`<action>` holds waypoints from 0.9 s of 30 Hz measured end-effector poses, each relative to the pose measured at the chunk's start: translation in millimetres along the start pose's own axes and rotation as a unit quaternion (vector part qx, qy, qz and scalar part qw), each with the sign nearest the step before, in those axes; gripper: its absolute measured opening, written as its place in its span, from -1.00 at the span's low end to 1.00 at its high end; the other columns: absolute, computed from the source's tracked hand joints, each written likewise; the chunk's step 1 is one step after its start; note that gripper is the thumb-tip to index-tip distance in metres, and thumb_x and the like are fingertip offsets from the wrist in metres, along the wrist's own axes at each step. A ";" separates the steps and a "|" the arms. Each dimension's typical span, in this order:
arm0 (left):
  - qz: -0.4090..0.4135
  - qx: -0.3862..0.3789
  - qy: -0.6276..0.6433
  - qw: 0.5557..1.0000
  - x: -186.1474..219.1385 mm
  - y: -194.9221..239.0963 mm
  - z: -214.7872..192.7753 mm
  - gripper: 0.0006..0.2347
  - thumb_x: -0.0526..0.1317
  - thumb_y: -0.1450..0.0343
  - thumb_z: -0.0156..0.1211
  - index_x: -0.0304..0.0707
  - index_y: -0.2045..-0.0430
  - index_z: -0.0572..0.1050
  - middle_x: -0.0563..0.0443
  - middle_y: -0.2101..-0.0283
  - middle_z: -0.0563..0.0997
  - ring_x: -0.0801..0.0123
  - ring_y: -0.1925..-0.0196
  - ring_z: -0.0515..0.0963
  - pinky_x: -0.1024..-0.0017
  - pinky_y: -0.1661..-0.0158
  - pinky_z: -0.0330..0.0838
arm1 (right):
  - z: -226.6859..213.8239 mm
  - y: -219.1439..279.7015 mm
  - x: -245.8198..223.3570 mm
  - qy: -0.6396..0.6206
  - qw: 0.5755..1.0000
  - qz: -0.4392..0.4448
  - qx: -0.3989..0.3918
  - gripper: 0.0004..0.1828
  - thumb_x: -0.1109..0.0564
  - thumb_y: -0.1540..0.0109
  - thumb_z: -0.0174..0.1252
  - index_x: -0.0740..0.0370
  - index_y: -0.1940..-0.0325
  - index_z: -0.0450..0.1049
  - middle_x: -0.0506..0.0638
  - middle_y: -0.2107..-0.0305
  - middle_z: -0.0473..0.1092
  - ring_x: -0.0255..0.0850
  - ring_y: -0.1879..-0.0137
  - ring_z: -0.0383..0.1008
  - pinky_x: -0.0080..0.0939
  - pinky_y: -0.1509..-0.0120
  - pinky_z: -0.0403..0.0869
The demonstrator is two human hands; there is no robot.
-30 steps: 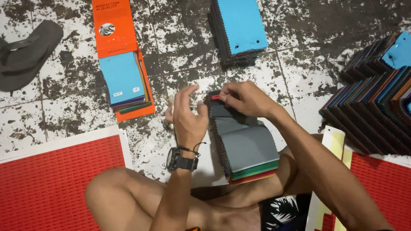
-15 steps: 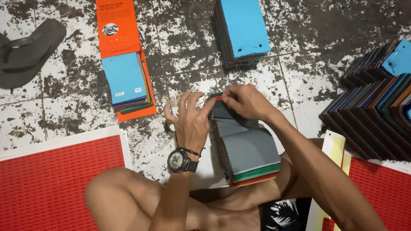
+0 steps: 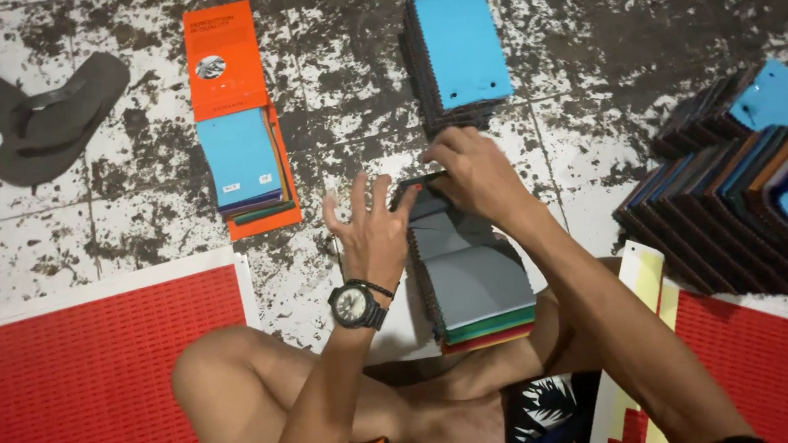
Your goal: The person sits on the floor and assembles a stack of colorful notebooks. They repeatedly pick up a small red rectangular piece from a red perforated mat and place it onto the spine of the notebook stack, then press it down to secure it.
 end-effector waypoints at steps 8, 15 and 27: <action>-0.086 -0.026 0.177 0.980 -21.7 1.5 -3.6 -0.57 -0.53 -0.33 0.07 0.05 0.00 0.53 -0.02 -0.18 0.39 0.08 -0.37 0.22 -0.29 -0.20 -0.06 | -1.9 10.3 -5.0 0.008 0.999 -0.005 0.032 -0.87 0.14 -0.11 0.42 0.06 0.29 0.60 -0.05 0.44 0.52 -0.08 0.21 0.60 -0.17 0.17 0.55; -0.181 0.019 0.361 0.915 -54.4 12.3 2.3 -0.57 -0.52 -0.29 -0.10 -0.12 0.03 0.53 -0.09 -0.12 0.43 -0.11 -0.31 0.34 -0.21 -0.20 0.12 | -28.0 25.7 -31.7 0.049 0.986 -0.078 0.136 -0.86 0.09 -0.20 0.32 -0.02 0.47 0.58 -0.16 0.40 0.51 -0.24 0.15 0.54 -0.20 0.02 0.51; -0.230 -0.100 0.303 0.919 -48.0 29.2 23.3 -0.79 -0.30 -0.27 0.10 0.09 0.34 0.63 0.13 -0.02 0.51 -0.01 -0.21 0.46 -0.10 -0.09 0.30 | -23.7 15.2 -25.6 0.011 0.996 -0.067 0.066 -0.93 0.17 -0.18 0.34 0.07 0.39 0.59 -0.09 0.50 0.51 -0.20 0.28 0.58 -0.28 0.22 0.54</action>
Point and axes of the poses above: each hand's wrist, its own y-axis away from the middle knuckle, its own z-axis out of the palm, x = y × z, the point moved 10 cm from there along -y, towards the middle knuckle
